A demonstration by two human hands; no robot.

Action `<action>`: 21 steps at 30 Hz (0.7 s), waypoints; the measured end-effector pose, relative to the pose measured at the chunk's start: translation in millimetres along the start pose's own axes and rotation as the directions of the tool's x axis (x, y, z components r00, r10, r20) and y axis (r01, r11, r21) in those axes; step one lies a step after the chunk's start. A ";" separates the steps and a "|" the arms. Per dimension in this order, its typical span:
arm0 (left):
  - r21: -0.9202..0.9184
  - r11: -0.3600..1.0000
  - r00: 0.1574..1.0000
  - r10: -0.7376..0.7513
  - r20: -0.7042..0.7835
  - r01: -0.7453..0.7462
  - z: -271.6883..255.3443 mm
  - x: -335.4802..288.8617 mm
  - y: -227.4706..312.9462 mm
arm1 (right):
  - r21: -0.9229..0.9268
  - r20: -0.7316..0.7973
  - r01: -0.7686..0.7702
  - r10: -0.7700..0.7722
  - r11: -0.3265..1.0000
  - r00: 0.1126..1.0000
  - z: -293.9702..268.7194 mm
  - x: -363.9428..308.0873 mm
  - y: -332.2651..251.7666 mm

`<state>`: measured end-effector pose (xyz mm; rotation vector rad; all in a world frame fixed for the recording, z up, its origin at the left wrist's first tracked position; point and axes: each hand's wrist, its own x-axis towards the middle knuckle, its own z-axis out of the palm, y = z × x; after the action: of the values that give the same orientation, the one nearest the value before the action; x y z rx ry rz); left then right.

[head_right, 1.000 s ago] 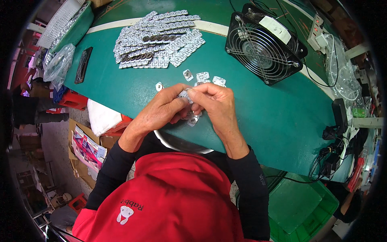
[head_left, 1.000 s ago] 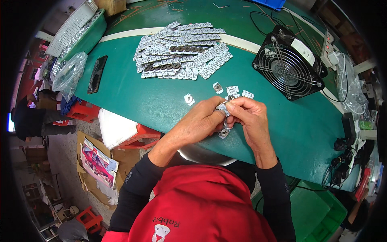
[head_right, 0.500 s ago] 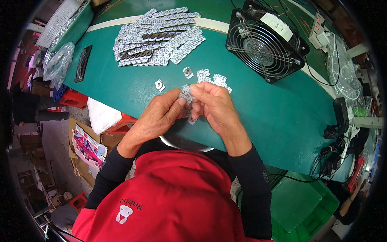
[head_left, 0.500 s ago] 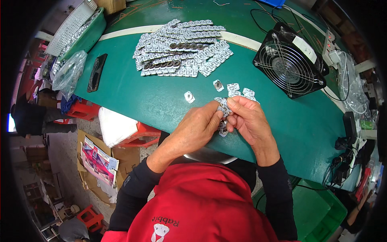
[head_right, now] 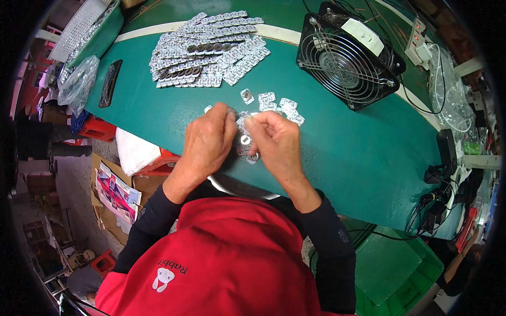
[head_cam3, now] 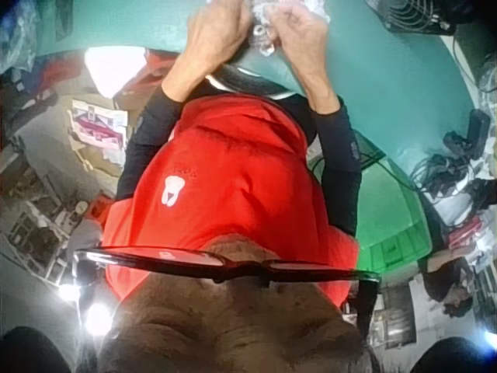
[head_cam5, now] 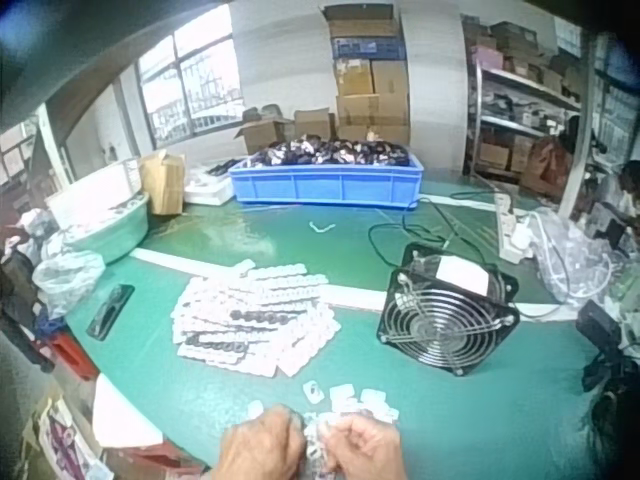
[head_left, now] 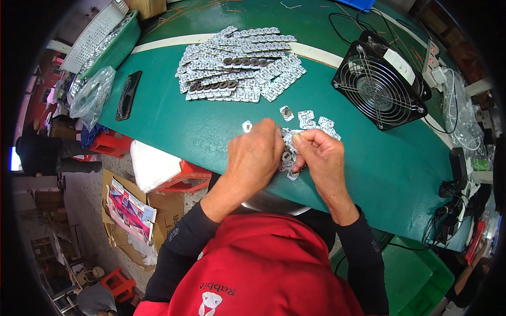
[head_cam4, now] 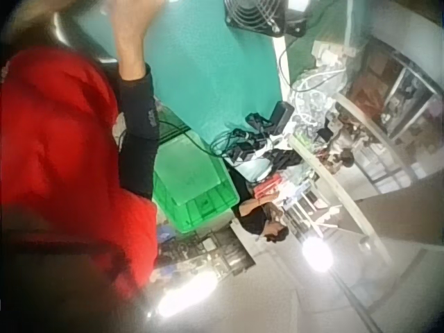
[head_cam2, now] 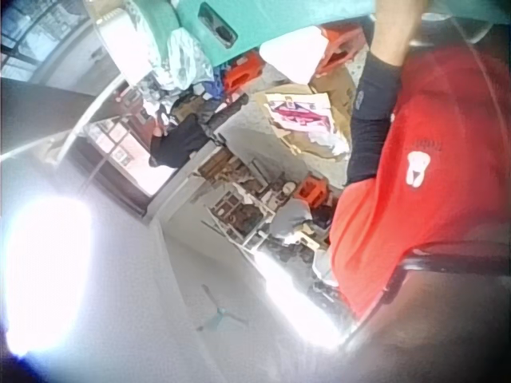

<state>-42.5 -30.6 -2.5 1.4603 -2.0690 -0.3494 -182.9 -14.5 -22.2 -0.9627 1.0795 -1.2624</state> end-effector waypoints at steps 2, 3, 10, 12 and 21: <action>-0.056 0.998 0.999 0.014 0.043 -0.012 -1.8 -1.6 3.0 | 0.054 -0.028 0.024 -0.022 0.998 0.999 3.7 -1.0 1.0; -0.112 0.993 0.996 0.033 0.084 -0.023 -4.4 -2.0 5.4 | 0.055 -0.027 0.026 -0.025 0.998 0.999 3.1 0.1 -0.3; -0.157 0.986 0.977 0.086 0.194 -0.056 -6.1 -7.3 10.1 | 0.083 -0.100 0.057 -0.049 0.995 0.994 2.9 5.6 1.2; -0.125 0.991 0.975 0.082 0.207 -0.057 -5.0 -7.5 11.0 | 0.032 -0.108 0.095 -0.091 0.995 0.990 1.2 5.5 3.1; -0.098 0.992 0.979 0.096 0.182 -0.079 -1.0 -8.0 9.1 | 0.069 -0.115 0.071 -0.063 0.995 0.991 -0.5 5.3 3.3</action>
<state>-47.0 -19.7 0.5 1.3212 -2.2252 -0.5556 -182.6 -19.5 -26.0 -0.8876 1.0878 -1.4160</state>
